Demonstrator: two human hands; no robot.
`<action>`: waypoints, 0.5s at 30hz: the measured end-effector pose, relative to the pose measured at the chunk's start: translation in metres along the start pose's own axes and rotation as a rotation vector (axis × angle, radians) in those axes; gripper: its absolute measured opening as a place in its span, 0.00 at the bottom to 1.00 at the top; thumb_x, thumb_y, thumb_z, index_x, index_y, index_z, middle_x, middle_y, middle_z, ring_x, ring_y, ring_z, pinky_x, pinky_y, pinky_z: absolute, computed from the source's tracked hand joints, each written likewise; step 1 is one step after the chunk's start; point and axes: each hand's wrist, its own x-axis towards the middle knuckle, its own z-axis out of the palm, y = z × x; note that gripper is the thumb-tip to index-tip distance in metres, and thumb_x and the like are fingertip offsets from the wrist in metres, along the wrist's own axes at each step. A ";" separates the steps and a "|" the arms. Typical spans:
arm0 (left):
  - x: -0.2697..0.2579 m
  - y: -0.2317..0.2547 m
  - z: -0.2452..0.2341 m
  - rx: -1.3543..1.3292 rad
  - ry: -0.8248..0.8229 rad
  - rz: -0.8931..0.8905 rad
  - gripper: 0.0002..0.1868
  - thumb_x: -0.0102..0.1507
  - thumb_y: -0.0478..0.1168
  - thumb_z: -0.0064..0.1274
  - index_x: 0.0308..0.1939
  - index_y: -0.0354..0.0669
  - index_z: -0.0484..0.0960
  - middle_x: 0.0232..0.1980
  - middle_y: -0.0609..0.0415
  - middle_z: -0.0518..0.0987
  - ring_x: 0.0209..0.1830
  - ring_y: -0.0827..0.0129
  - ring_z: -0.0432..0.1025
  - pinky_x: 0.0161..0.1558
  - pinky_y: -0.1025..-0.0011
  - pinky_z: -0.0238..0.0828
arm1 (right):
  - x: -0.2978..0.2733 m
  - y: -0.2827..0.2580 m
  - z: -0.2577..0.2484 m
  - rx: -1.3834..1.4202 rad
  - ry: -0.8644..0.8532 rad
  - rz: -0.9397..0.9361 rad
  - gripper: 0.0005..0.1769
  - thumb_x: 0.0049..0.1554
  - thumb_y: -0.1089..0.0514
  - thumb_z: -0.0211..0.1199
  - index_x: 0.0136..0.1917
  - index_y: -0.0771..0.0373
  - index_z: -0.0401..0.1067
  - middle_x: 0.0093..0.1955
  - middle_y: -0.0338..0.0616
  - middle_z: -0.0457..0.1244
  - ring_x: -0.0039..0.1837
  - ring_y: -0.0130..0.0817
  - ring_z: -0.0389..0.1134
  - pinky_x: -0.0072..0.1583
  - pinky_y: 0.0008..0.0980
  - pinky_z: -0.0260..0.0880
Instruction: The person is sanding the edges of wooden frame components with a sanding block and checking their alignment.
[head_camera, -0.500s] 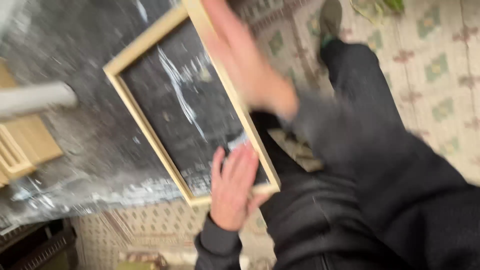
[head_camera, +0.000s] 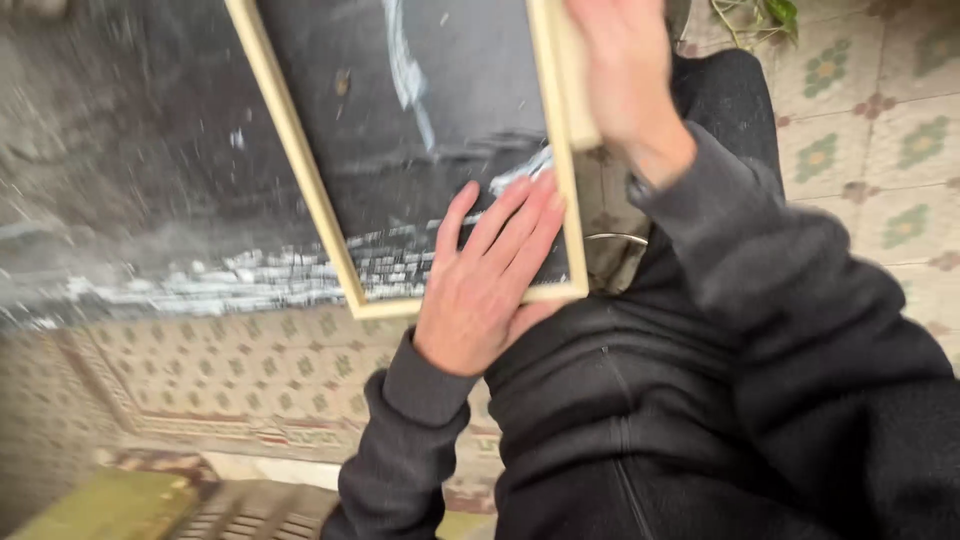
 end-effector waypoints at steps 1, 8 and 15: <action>-0.002 -0.001 -0.002 -0.005 0.023 0.014 0.48 0.60 0.53 0.65 0.78 0.37 0.61 0.82 0.51 0.61 0.83 0.59 0.54 0.82 0.46 0.44 | -0.008 -0.008 0.000 -0.013 0.014 0.015 0.27 0.76 0.57 0.46 0.86 0.54 0.51 0.86 0.36 0.49 0.85 0.25 0.47 0.83 0.22 0.45; -0.003 -0.001 0.015 0.007 0.064 -0.005 0.54 0.55 0.56 0.68 0.79 0.38 0.60 0.81 0.51 0.59 0.82 0.61 0.53 0.82 0.47 0.43 | -0.110 -0.116 -0.032 0.300 -0.021 0.079 0.40 0.71 0.46 0.44 0.87 0.67 0.38 0.90 0.50 0.37 0.90 0.36 0.36 0.87 0.32 0.35; 0.001 -0.001 0.023 0.023 0.087 0.046 0.55 0.55 0.61 0.66 0.78 0.38 0.59 0.82 0.49 0.58 0.83 0.61 0.51 0.81 0.46 0.42 | -0.065 -0.115 -0.034 0.260 0.168 0.246 0.41 0.69 0.44 0.50 0.82 0.76 0.46 0.86 0.57 0.43 0.84 0.41 0.44 0.83 0.33 0.44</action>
